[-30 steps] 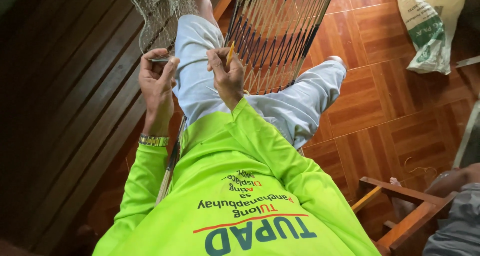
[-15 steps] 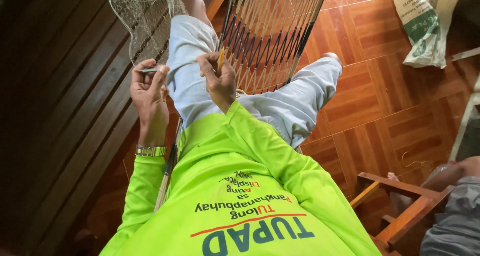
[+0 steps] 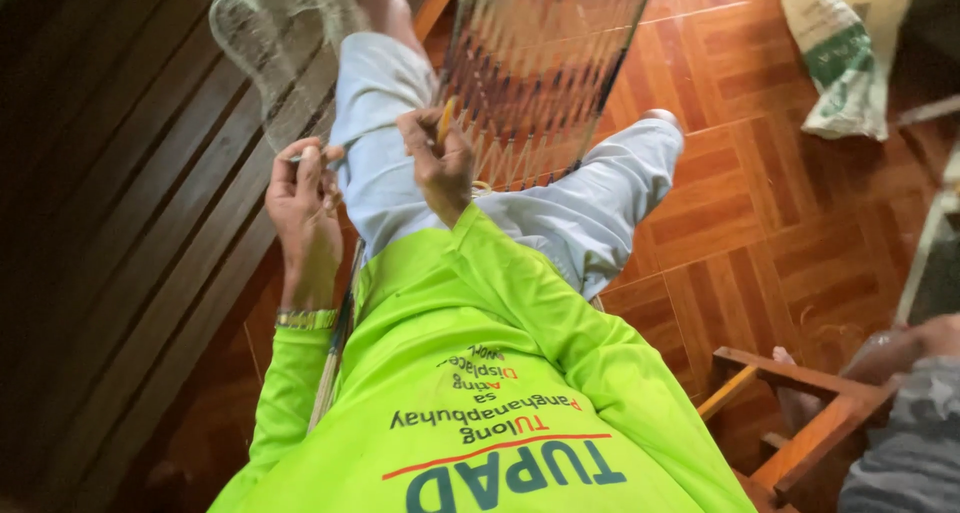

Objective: The person is sitting on the floor and using a wooden shuttle to weave or repair a fine mesh net, likely a fishing net or a large mesh bag.

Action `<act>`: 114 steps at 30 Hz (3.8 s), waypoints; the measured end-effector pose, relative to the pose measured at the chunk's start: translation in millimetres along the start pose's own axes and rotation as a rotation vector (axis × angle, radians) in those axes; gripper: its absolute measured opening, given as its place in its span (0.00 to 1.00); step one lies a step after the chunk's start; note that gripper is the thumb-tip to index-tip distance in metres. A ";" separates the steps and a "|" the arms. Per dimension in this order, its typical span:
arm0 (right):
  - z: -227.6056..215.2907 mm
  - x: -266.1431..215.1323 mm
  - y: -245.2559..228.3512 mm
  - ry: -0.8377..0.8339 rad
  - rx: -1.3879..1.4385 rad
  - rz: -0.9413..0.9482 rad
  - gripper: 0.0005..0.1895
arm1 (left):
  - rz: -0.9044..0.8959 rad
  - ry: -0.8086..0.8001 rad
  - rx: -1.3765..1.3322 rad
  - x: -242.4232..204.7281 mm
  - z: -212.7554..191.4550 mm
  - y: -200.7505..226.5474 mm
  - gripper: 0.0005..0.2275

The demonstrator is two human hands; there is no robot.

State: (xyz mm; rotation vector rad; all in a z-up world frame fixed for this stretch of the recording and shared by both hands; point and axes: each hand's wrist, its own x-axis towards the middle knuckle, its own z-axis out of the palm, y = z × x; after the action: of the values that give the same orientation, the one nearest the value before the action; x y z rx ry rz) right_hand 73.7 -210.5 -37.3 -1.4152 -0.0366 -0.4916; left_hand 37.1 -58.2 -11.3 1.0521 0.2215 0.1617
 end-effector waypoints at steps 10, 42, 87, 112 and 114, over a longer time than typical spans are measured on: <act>21.1 -8.9 -11.0 0.045 0.017 -0.045 0.04 | 0.214 0.073 0.146 -7.1 -8.0 13.0 0.05; 30.4 -10.9 -13.0 -0.136 0.269 0.316 0.07 | 0.072 0.107 0.062 -7.0 -44.2 7.9 0.09; 44.6 -47.7 -55.4 -0.749 -0.279 0.030 0.05 | 0.180 0.163 -0.094 -4.1 -41.8 34.9 0.16; 35.9 -52.7 -41.6 -0.860 -0.347 -0.134 0.03 | 0.083 0.080 -0.123 -6.2 -52.8 40.3 0.22; 35.5 -53.3 -48.7 -0.971 -0.372 -0.155 0.03 | 0.067 0.109 -0.128 -10.2 -51.3 42.2 0.21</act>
State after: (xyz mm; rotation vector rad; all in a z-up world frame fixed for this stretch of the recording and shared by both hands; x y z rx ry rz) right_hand 18.1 -164.1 -2.4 -1.9121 -0.8764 0.1152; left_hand 12.9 3.1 2.2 0.9246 0.2713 0.2912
